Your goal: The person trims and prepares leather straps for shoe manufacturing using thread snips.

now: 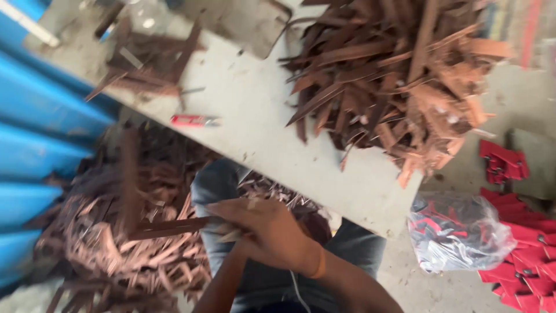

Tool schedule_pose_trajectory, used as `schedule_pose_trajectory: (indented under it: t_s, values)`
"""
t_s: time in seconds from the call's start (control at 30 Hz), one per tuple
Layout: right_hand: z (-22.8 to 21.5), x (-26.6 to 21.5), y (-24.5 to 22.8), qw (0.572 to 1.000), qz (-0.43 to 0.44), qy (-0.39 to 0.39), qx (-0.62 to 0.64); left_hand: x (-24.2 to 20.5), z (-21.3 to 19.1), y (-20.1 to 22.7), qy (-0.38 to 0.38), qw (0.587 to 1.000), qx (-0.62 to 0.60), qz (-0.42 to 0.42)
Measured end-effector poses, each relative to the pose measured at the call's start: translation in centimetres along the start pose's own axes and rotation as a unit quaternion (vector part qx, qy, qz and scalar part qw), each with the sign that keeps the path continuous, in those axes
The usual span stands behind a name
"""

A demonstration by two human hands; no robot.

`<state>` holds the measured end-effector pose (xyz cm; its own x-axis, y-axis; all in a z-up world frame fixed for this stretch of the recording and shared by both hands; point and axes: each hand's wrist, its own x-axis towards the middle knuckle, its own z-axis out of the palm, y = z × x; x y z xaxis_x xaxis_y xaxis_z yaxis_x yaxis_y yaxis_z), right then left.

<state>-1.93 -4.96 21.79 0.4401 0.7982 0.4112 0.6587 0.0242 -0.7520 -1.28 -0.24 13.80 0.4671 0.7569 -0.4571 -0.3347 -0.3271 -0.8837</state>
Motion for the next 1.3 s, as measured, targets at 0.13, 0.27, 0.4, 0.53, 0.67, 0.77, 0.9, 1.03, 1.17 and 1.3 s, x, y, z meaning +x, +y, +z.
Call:
schedule_pose_trajectory:
  t_s: [0.13,0.27,0.4,0.53,0.67,0.77,0.9,1.03,1.17,1.3]
  values:
    - [-4.7,-8.4,15.3,0.958,0.159,0.193,0.138,11.7,5.7,27.4,0.072,0.395,0.862,-0.31]
    - [-17.9,-10.4,18.9,0.771,0.337,0.375,-0.39,11.8,8.3,29.7,0.078,0.035,0.939,-0.332]
    - [-22.6,-6.1,15.9,0.789,0.102,0.36,-0.487,9.5,6.1,26.1,0.043,0.048,0.933,-0.354]
    - [-20.2,-10.2,14.2,0.823,0.225,0.267,-0.447,4.8,4.8,16.9,-0.027,-0.041,0.931,-0.361]
    - [-9.9,-12.0,9.7,0.888,0.248,0.203,-0.331,2.4,3.5,12.1,-0.132,-0.087,0.926,-0.343]
    - [-4.2,-14.9,13.7,0.9,0.259,0.177,-0.302,1.9,1.0,9.4,-0.337,-0.117,0.887,-0.294]
    - [-3.8,-15.2,14.0,0.898,0.294,0.156,-0.286,3.5,-2.3,9.4,-0.466,-0.191,0.814,-0.289]
    - [-5.1,-17.9,16.3,0.884,0.315,0.186,-0.29,5.3,-3.6,10.9,-0.476,-0.276,0.772,-0.319]
    - [-6.9,-15.1,14.0,0.876,0.28,0.18,-0.348,5.6,-3.8,13.4,-0.521,-0.319,0.736,-0.291]
    - [-7.0,-16.2,16.9,0.881,0.28,0.154,-0.35,5.9,-4.1,12.5,-0.558,-0.376,0.687,-0.274]
